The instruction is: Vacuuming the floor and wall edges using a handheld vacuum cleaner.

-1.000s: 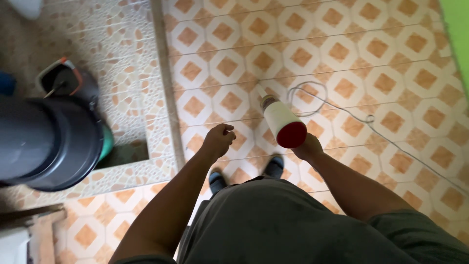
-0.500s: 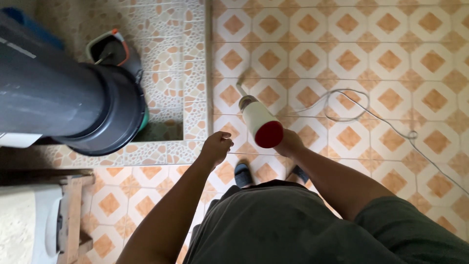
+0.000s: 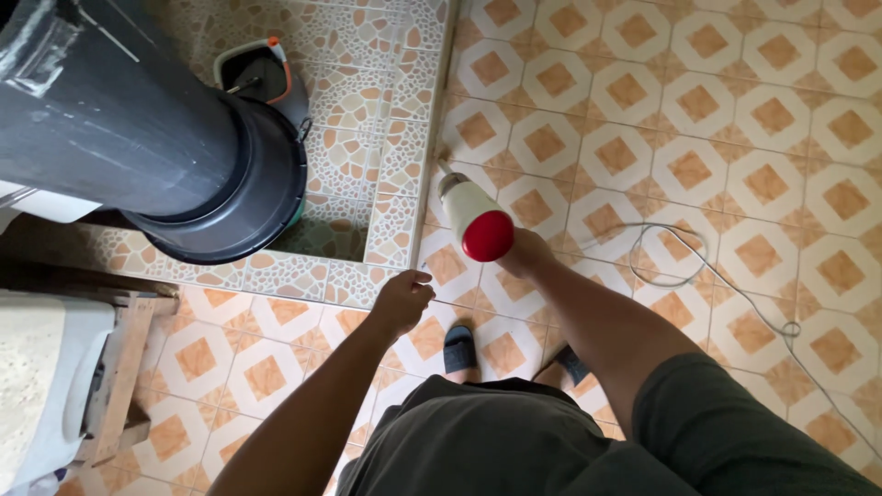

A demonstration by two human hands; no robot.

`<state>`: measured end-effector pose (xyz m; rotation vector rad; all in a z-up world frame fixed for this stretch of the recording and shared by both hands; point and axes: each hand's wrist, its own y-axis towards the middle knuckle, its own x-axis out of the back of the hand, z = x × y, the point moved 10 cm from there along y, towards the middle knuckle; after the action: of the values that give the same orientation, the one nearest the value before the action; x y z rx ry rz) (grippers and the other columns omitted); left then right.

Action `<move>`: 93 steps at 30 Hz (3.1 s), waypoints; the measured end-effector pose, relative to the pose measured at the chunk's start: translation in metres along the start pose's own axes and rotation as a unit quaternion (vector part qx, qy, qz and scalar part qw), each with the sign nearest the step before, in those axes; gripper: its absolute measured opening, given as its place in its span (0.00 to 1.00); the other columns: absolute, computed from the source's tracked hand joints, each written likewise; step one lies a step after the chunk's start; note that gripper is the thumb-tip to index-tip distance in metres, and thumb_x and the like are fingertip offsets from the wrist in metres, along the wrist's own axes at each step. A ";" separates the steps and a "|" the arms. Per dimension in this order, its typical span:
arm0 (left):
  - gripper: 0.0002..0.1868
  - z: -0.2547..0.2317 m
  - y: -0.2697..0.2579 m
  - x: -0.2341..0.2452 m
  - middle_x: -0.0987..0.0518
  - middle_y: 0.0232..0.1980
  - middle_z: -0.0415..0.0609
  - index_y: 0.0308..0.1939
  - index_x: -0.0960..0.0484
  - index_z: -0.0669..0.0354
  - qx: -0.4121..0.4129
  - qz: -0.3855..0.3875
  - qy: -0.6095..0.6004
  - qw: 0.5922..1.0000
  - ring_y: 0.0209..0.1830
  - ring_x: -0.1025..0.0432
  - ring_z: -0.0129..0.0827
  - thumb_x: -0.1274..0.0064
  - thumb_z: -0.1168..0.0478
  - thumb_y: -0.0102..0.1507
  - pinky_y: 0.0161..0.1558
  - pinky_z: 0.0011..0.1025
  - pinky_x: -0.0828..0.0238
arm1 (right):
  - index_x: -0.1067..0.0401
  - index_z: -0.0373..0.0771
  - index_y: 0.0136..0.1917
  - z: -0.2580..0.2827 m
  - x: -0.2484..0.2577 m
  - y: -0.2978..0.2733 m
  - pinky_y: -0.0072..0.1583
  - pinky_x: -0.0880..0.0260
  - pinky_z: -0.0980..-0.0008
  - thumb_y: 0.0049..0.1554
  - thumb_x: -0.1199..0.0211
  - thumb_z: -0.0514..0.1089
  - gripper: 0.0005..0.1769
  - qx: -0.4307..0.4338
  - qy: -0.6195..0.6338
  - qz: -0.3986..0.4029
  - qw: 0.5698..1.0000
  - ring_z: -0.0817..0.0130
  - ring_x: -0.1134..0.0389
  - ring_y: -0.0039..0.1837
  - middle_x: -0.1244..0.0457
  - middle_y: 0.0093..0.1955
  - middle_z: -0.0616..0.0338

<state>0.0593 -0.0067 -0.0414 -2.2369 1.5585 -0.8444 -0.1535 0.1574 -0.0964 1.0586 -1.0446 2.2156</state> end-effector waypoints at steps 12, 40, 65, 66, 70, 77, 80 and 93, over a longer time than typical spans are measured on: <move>0.22 0.009 0.009 0.004 0.15 0.42 0.52 0.57 0.22 0.68 0.002 0.014 -0.033 0.999 0.37 0.23 0.32 0.48 0.62 0.61 0.43 0.29 0.25 | 0.23 0.39 0.48 -0.044 -0.052 -0.096 0.58 0.28 0.53 0.56 0.42 0.58 0.21 0.003 -0.045 0.053 0.998 0.46 0.29 0.59 0.29 0.51 0.43; 0.22 -0.022 0.003 -0.049 0.15 0.43 0.52 0.58 0.22 0.67 0.005 0.030 -0.014 0.999 0.37 0.24 0.33 0.48 0.61 0.61 0.43 0.30 0.26 | 0.27 0.40 0.56 -0.056 0.016 -0.129 0.59 0.31 0.48 0.56 0.46 0.57 0.23 -0.111 0.120 -0.063 0.985 0.40 0.32 0.61 0.30 0.54 0.40; 0.22 -0.177 -0.022 -0.369 0.14 0.43 0.50 0.58 0.21 0.65 -0.101 0.163 0.105 0.976 0.37 0.22 0.32 0.48 0.59 0.62 0.43 0.31 0.24 | 0.25 0.39 0.55 -0.467 0.028 -0.327 0.59 0.29 0.49 0.57 0.46 0.59 0.25 -0.303 0.097 -0.126 0.940 0.42 0.30 0.61 0.30 0.54 0.40; 0.22 -0.181 -0.022 -0.379 0.14 0.43 0.50 0.58 0.21 0.65 -0.106 0.167 0.108 0.974 0.37 0.22 0.32 0.48 0.59 0.62 0.43 0.31 0.24 | 0.26 0.39 0.55 -0.478 0.028 -0.336 0.59 0.29 0.49 0.57 0.46 0.59 0.25 -0.314 0.103 -0.129 0.935 0.42 0.30 0.61 0.30 0.54 0.40; 0.22 -0.204 -0.028 -0.414 0.14 0.43 0.51 0.58 0.21 0.66 -0.113 0.189 0.116 0.969 0.37 0.23 0.32 0.48 0.59 0.62 0.42 0.31 0.24 | 0.26 0.39 0.56 -0.509 0.036 -0.372 0.59 0.29 0.49 0.58 0.47 0.60 0.26 -0.351 0.121 -0.141 0.918 0.42 0.30 0.61 0.30 0.55 0.40; 0.22 -0.217 -0.034 -0.451 0.15 0.43 0.51 0.59 0.22 0.66 -0.119 0.213 0.122 0.962 0.37 0.23 0.32 0.48 0.60 0.62 0.42 0.31 0.25 | 0.27 0.39 0.58 -0.545 0.063 -0.417 0.59 0.29 0.49 0.59 0.48 0.61 0.27 -0.399 0.137 -0.147 0.895 0.42 0.30 0.61 0.30 0.55 0.41; 0.22 -0.216 -0.040 -0.450 0.15 0.43 0.51 0.59 0.22 0.66 -0.126 0.207 0.124 0.962 0.38 0.23 0.32 0.48 0.59 0.62 0.42 0.31 0.25 | 0.27 0.39 0.57 -0.546 0.063 -0.414 0.59 0.29 0.49 0.59 0.48 0.61 0.26 -0.390 0.117 -0.140 0.903 0.42 0.30 0.60 0.30 0.55 0.41; 0.22 -0.128 -0.043 -0.304 0.15 0.45 0.50 0.58 0.22 0.64 -0.066 0.130 0.091 0.985 0.38 0.23 0.32 0.47 0.59 0.62 0.43 0.32 0.24 | 0.25 0.39 0.55 -0.441 0.033 -0.349 0.57 0.28 0.49 0.59 0.46 0.60 0.25 -0.296 0.027 -0.083 0.951 0.42 0.28 0.57 0.29 0.52 0.41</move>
<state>-0.0603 0.3022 -0.0086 -2.0245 1.9929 -0.9119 -0.1346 0.7209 -0.1006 0.7720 -1.4136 1.6230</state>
